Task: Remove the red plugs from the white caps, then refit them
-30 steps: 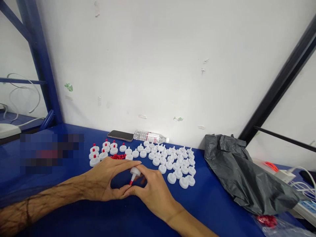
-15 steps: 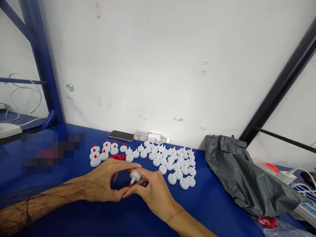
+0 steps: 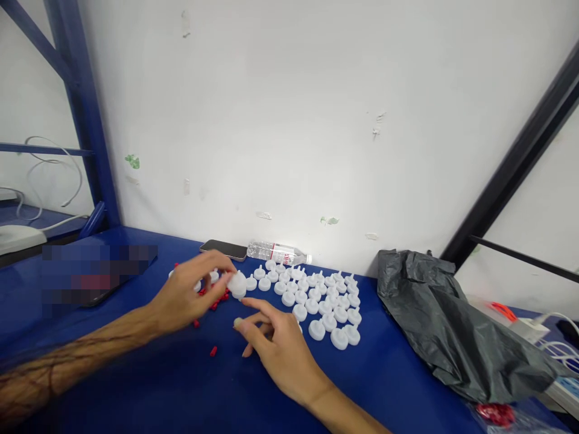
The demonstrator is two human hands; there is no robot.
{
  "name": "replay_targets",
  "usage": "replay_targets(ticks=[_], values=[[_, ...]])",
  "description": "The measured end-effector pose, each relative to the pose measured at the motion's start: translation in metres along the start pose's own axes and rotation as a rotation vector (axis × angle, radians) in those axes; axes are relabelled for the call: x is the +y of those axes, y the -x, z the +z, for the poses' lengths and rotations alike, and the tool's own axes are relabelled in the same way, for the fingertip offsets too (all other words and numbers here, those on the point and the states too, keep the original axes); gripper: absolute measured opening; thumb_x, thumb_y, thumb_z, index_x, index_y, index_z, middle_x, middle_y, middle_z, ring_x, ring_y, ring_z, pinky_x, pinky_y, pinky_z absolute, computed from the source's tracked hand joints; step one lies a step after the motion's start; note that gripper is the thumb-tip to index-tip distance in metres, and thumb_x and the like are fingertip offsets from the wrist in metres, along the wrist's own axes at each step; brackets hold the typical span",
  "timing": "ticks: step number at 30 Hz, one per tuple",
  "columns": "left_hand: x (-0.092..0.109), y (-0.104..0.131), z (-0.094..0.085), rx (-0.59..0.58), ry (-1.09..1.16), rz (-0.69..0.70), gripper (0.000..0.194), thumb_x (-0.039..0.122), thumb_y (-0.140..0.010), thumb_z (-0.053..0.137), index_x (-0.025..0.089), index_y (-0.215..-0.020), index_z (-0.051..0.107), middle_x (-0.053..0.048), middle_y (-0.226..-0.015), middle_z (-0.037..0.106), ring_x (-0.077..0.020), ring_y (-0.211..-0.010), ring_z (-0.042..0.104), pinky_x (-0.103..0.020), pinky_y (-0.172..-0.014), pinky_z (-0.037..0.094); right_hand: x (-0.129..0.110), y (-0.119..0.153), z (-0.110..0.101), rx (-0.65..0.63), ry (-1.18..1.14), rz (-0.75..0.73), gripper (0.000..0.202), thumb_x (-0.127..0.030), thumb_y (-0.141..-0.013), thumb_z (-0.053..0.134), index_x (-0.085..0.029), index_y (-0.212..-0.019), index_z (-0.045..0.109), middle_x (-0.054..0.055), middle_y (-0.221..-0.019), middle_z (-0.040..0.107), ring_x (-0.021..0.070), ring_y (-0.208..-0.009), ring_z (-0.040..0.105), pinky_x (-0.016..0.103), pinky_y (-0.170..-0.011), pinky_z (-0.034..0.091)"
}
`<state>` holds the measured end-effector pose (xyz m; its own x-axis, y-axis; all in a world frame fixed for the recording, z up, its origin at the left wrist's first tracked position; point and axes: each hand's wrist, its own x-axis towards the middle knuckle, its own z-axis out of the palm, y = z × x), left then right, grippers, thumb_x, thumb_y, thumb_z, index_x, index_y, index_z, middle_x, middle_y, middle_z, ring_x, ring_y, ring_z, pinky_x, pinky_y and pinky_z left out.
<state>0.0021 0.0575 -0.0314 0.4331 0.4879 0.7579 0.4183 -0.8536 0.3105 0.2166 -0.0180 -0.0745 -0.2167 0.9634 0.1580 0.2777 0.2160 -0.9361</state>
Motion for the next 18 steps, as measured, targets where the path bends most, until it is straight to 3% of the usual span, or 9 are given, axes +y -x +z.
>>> replay_targets(ticks=[2,4,6,7,8,11,15,18], values=[[-0.016,-0.011,-0.015,0.083,-0.179,-0.077,0.02,0.028,-0.099,0.051,0.018,-0.1,0.069,-0.005,-0.097,0.071,-0.0139,-0.072,0.061,-0.026,-0.062,0.05,0.0,0.0,0.0,0.018,0.004,-0.022,0.049,-0.057,-0.099,0.057,-0.023,-0.133,0.062,0.006,-0.097,0.076,0.0126,-0.06,0.069,0.021,-0.051,0.046],[-0.037,-0.02,-0.031,0.107,-0.444,-0.15,0.024,0.032,-0.099,0.05,0.018,-0.1,0.071,-0.008,-0.104,0.074,-0.0216,-0.088,0.066,-0.031,-0.069,0.051,0.001,0.0,-0.001,0.041,0.0,-0.05,0.046,-0.058,-0.101,0.053,-0.022,-0.128,0.063,0.005,-0.094,0.075,0.0114,-0.057,0.067,0.021,-0.05,0.045],[-0.058,-0.026,-0.046,0.03,-0.629,-0.305,0.03,0.032,-0.099,0.046,0.019,-0.105,0.072,-0.01,-0.111,0.075,-0.0303,-0.106,0.065,-0.036,-0.074,0.051,0.002,0.0,-0.002,0.055,0.01,-0.069,0.043,-0.057,-0.102,0.051,-0.022,-0.124,0.063,0.004,-0.091,0.074,0.0109,-0.056,0.066,0.021,-0.05,0.045],[-0.068,-0.026,-0.051,-0.062,-0.689,-0.412,0.032,0.032,-0.098,0.045,0.019,-0.105,0.073,-0.011,-0.112,0.075,-0.0343,-0.112,0.064,-0.038,-0.076,0.051,0.003,0.0,-0.003,0.06,0.022,-0.078,0.042,-0.057,-0.102,0.05,-0.022,-0.122,0.063,0.003,-0.09,0.074,0.0107,-0.056,0.066,0.021,-0.051,0.045],[-0.077,-0.026,-0.055,-0.166,-0.714,-0.52,0.033,0.031,-0.097,0.044,0.019,-0.105,0.074,-0.012,-0.113,0.075,-0.0363,-0.112,0.064,-0.04,-0.078,0.052,0.003,0.0,-0.004,0.063,0.036,-0.088,0.041,-0.056,-0.103,0.05,-0.022,-0.121,0.064,0.003,-0.09,0.073,0.0105,-0.056,0.066,0.021,-0.051,0.045],[-0.099,-0.02,-0.061,-0.305,-0.68,-0.635,0.033,0.028,-0.092,0.047,0.017,-0.099,0.077,-0.015,-0.104,0.078,-0.0359,-0.096,0.071,-0.04,-0.075,0.052,0.002,0.001,-0.004,0.073,0.074,-0.123,0.038,-0.054,-0.103,0.05,-0.023,-0.12,0.064,0.001,-0.088,0.072,0.0099,-0.054,0.064,0.021,-0.052,0.046],[-0.118,-0.014,-0.058,-0.41,-0.624,-0.693,0.028,0.028,-0.082,0.056,0.018,-0.094,0.079,-0.014,-0.099,0.08,-0.0333,-0.09,0.074,-0.036,-0.072,0.053,-0.004,0.003,-0.009,0.124,0.201,-0.145,0.037,-0.053,-0.105,0.046,-0.024,-0.12,0.065,-0.001,-0.081,0.069,0.01,-0.052,0.058,0.023,-0.052,0.044],[-0.121,-0.015,-0.057,-0.421,-0.634,-0.713,0.03,0.033,-0.081,0.056,0.017,-0.093,0.079,-0.017,-0.098,0.079,-0.0358,-0.09,0.074,-0.038,-0.072,0.054,-0.011,0.003,-0.019,0.231,0.447,-0.17,0.036,-0.05,-0.106,0.043,-0.026,-0.122,0.065,-0.003,-0.072,0.066,0.0129,-0.055,0.057,0.026,-0.057,0.043]])
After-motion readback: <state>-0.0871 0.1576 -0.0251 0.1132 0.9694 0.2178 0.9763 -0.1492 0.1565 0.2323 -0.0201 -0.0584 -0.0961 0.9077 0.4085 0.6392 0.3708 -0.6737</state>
